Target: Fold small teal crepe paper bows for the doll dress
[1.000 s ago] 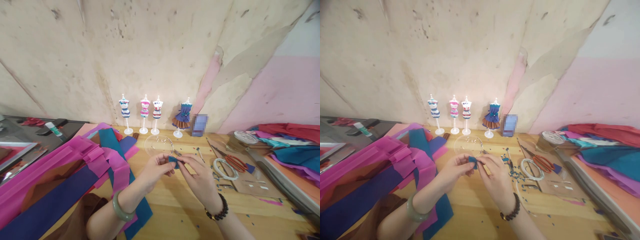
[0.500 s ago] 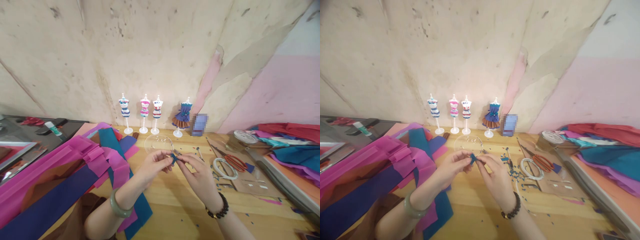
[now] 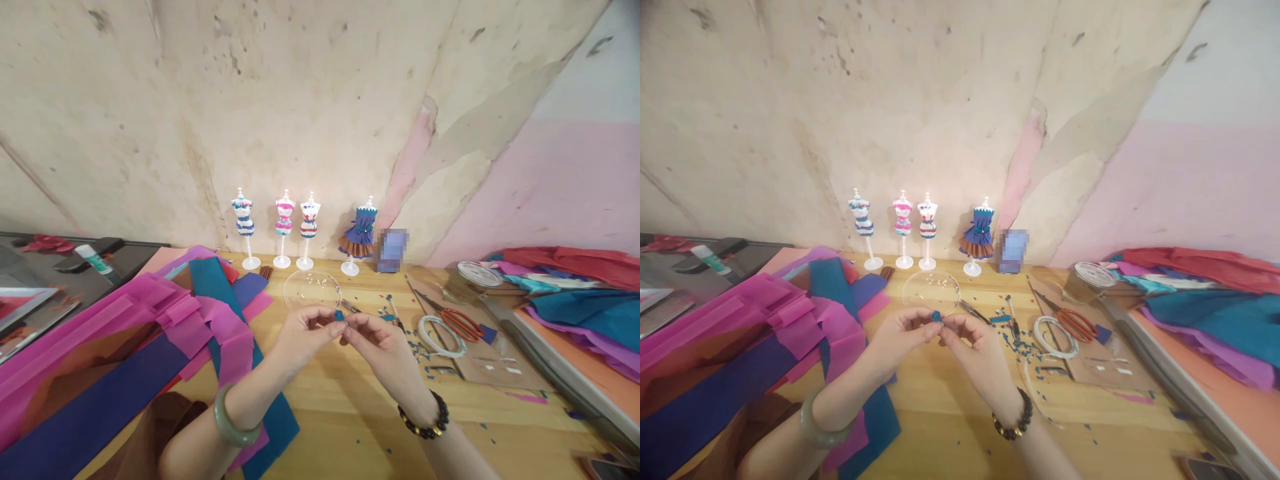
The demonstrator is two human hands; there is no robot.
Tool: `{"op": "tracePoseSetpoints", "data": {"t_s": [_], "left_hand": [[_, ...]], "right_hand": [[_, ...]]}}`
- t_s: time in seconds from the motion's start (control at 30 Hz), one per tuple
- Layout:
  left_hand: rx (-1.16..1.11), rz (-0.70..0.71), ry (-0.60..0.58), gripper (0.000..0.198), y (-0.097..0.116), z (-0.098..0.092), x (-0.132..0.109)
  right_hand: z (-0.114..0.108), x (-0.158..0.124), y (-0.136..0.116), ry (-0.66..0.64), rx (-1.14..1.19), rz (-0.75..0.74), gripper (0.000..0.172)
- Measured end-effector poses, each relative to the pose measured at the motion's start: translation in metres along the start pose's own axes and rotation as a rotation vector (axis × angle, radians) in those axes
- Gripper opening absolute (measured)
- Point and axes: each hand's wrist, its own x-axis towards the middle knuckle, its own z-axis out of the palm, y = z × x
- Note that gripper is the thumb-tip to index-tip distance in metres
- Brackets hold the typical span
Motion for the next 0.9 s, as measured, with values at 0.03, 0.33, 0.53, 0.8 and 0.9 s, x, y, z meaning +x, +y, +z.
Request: {"op": "tracePoseSetpoints", "data": {"t_s": [0.03,0.33,0.53,0.8,0.9], "left_hand": [[0.007,0.009,0.021,0.019,0.001,0.0,0.0],[0.235,0.259,0.047,0.007,0.019,0.008,-0.014],[0.379,0.357,0.058,0.008,0.031,0.01,-0.024],[-0.052,0.027,0.13,0.014,0.013,0.0,-0.005],[-0.182,-0.084,0.141,0.024,0.005,-0.003,0.002]], "right_hand": [[0.0,0.0,0.0,-0.003,0.007,0.008,0.022],[-0.004,0.0,0.002,-0.093,0.064,-0.019,0.018],[-0.009,0.0,0.003,-0.136,-0.047,-0.079,0.015],[-0.003,0.0,0.0,-0.116,-0.077,0.005,0.02],[-0.002,0.001,0.002,-0.141,-0.053,0.058,0.023]]}}
